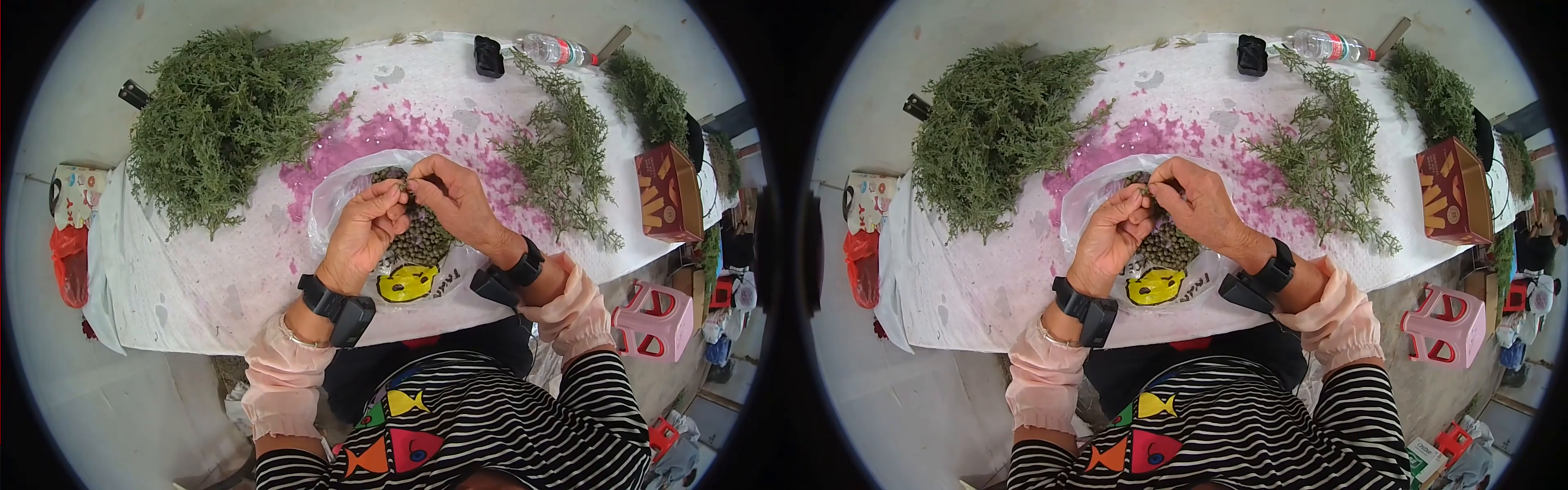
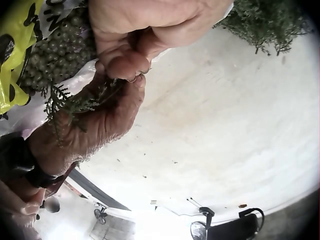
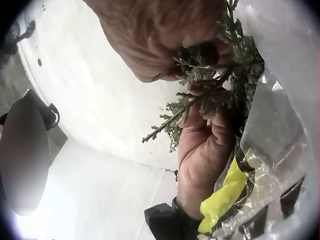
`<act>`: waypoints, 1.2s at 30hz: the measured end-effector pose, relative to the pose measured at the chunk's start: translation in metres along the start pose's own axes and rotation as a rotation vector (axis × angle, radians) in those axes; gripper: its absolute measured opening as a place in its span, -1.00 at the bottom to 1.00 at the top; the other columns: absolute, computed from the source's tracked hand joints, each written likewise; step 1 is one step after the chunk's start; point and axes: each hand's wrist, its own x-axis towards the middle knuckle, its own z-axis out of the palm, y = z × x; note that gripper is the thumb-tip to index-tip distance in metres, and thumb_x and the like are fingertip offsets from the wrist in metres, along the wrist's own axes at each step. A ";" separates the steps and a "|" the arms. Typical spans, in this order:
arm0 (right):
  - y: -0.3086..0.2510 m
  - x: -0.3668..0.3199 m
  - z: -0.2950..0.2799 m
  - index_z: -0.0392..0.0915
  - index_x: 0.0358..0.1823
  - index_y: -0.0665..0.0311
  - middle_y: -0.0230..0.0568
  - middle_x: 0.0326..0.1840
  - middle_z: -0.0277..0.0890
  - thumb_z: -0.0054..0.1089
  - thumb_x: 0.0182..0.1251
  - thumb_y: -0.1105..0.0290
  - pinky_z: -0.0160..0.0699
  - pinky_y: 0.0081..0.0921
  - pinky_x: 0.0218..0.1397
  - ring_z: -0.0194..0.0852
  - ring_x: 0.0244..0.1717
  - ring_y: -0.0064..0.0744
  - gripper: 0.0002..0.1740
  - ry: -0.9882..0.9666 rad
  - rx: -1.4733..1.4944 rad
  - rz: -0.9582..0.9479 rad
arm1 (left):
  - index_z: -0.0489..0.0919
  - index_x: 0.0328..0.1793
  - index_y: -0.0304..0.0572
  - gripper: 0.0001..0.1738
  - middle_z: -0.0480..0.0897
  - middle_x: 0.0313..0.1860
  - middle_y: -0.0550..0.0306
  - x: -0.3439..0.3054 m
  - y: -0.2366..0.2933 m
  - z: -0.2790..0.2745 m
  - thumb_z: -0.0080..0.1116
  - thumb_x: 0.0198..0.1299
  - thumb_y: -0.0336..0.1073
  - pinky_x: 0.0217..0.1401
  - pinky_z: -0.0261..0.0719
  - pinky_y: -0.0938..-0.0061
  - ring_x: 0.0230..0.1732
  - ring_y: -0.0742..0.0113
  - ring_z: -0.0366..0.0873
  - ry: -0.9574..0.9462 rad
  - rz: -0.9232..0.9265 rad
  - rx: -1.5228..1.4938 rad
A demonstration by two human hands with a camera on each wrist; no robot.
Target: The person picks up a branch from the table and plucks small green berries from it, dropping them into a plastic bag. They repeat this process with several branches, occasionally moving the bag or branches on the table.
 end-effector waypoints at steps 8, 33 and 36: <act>-0.001 -0.001 0.007 0.41 -0.28 0.38 -0.36 -0.40 0.42 0.03 0.26 0.55 0.37 -0.71 -0.33 0.34 -0.39 -0.68 -0.95 0.080 -0.061 -0.128 | 0.55 -0.11 -0.33 -0.84 0.57 -0.36 0.13 0.001 -0.001 -0.001 0.09 0.19 -0.48 -0.46 0.39 0.62 -0.48 0.50 0.42 -0.010 0.004 -0.007; 0.000 -0.002 0.013 0.38 -0.29 0.37 -0.27 -0.37 0.39 0.02 0.25 0.58 0.38 -0.64 -0.22 0.35 -0.33 -0.56 -0.96 0.130 -0.130 -0.200 | 0.56 -0.15 -0.33 -0.87 0.58 -0.35 0.13 0.003 -0.003 -0.003 0.09 0.19 -0.48 -0.42 0.40 0.63 -0.46 0.46 0.41 -0.050 0.020 -0.020; -0.001 -0.002 0.013 0.38 -0.29 0.37 -0.27 -0.37 0.39 0.02 0.24 0.58 0.38 -0.64 -0.22 0.35 -0.33 -0.55 -0.96 0.132 -0.133 -0.201 | 0.55 -0.14 -0.34 -0.86 0.58 -0.35 0.13 0.002 -0.003 -0.001 0.09 0.18 -0.48 -0.41 0.40 0.62 -0.45 0.46 0.42 -0.015 0.028 -0.009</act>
